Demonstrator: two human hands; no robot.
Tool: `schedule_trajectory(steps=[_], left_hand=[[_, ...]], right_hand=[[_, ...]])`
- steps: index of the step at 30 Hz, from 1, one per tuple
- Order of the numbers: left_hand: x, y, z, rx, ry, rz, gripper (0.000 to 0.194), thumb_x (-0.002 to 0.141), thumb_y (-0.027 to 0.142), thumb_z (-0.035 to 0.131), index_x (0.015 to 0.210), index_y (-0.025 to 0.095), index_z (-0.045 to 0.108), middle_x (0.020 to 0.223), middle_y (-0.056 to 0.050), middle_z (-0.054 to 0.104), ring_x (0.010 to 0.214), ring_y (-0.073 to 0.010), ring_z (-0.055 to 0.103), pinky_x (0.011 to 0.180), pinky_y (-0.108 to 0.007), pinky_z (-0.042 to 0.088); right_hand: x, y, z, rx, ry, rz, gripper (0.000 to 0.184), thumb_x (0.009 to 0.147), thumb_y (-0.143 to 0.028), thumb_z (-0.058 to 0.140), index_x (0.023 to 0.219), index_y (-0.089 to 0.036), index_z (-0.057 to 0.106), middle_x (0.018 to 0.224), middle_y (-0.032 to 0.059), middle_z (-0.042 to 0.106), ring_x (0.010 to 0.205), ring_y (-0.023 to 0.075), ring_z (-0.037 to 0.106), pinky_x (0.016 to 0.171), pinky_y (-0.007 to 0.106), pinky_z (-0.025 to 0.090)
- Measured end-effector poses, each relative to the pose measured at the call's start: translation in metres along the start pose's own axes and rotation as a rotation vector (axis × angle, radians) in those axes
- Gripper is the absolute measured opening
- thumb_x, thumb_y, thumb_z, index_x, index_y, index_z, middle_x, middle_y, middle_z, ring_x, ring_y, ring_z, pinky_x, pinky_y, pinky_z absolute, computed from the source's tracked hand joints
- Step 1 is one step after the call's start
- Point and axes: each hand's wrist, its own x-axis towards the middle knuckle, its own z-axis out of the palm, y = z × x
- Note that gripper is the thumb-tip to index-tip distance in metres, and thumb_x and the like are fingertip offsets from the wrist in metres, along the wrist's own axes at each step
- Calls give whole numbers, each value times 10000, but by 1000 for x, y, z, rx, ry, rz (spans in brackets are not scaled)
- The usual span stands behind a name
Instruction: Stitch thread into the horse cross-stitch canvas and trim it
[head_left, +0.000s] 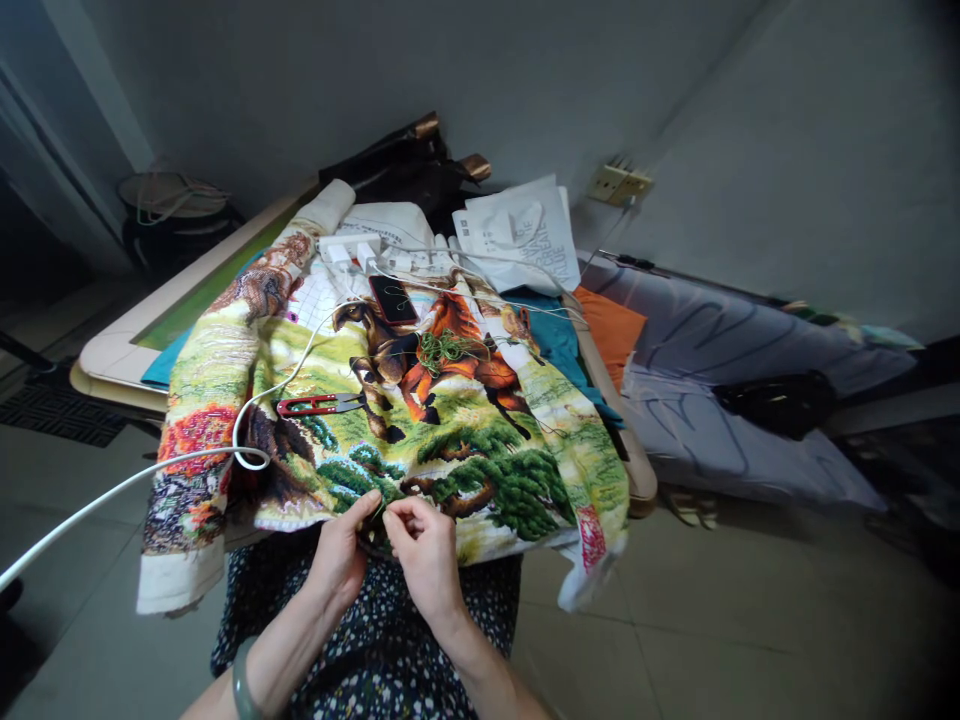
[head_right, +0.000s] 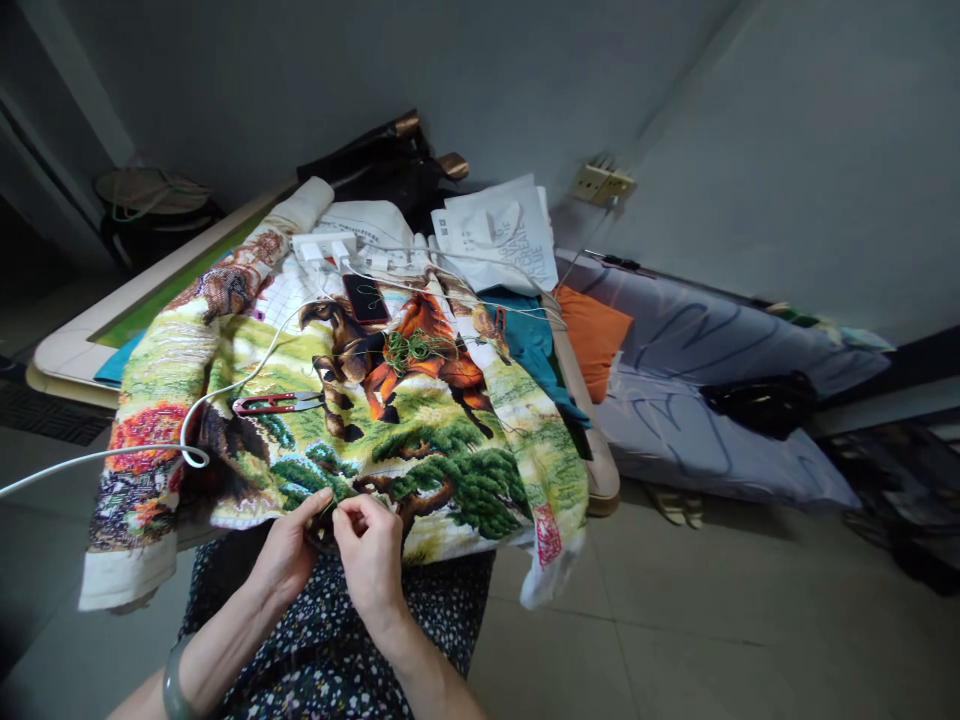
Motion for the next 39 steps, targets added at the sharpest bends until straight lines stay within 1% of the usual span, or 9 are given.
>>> schedule_trajectory(steps=[4, 7, 14, 20, 25, 27, 31, 39], left_hand=[[2, 0, 1, 15, 7, 13, 282, 446, 236, 934, 615, 114, 746, 592, -10, 705, 558, -125, 582, 557, -254, 463], [3, 0, 1, 21, -1, 7, 275, 452, 240, 926, 607, 112, 738, 596, -9, 702, 573, -123, 584, 572, -251, 466], [3, 0, 3, -9, -13, -15, 241, 473, 203, 900, 633, 113, 743, 635, -2, 708, 619, -120, 601, 605, -241, 484], [3, 1, 5, -51, -37, -31, 189, 502, 162, 873, 615, 125, 726, 613, 16, 682, 589, -105, 574, 572, -229, 477], [3, 0, 4, -88, -43, -43, 147, 542, 127, 842, 602, 133, 708, 596, 26, 661, 579, -100, 564, 577, -224, 485], [3, -1, 3, -101, -58, -46, 136, 567, 129, 834, 610, 137, 705, 593, 31, 652, 571, -98, 556, 574, -226, 482], [3, -2, 3, -110, -73, -44, 112, 603, 126, 816, 637, 137, 710, 604, 32, 647, 574, -101, 557, 576, -234, 473], [2, -1, 5, -123, -57, -56, 134, 579, 110, 821, 639, 130, 703, 602, 35, 640, 578, -102, 561, 586, -238, 477]], right_hand=[[-2, 6, 3, 70, 16, 33, 140, 824, -243, 600, 753, -169, 695, 686, 36, 686, 625, 168, 627, 546, 233, 496], [-5, 9, 8, 69, 53, 10, 136, 833, -230, 604, 762, -168, 703, 701, 37, 693, 634, 169, 630, 567, 240, 499], [-9, 15, 14, -31, 154, -164, 131, 860, -168, 601, 761, -176, 686, 718, 22, 691, 642, 156, 631, 614, 231, 498], [-10, 17, 15, -103, 213, -289, 151, 885, -135, 586, 777, -181, 680, 736, 21, 681, 663, 150, 629, 618, 216, 489], [-9, 17, 17, -148, 259, -384, 187, 921, -139, 564, 773, -181, 670, 725, 20, 662, 649, 144, 612, 613, 215, 480], [-8, 16, 18, -153, 263, -392, 202, 929, -141, 556, 766, -182, 667, 721, 21, 662, 647, 146, 611, 615, 220, 479], [-7, 14, 17, -151, 251, -350, 207, 930, -150, 561, 756, -187, 668, 720, 25, 671, 651, 156, 615, 624, 234, 480], [-8, 12, 16, -140, 236, -338, 213, 935, -152, 547, 759, -187, 663, 721, 28, 662, 657, 159, 611, 621, 240, 479]])
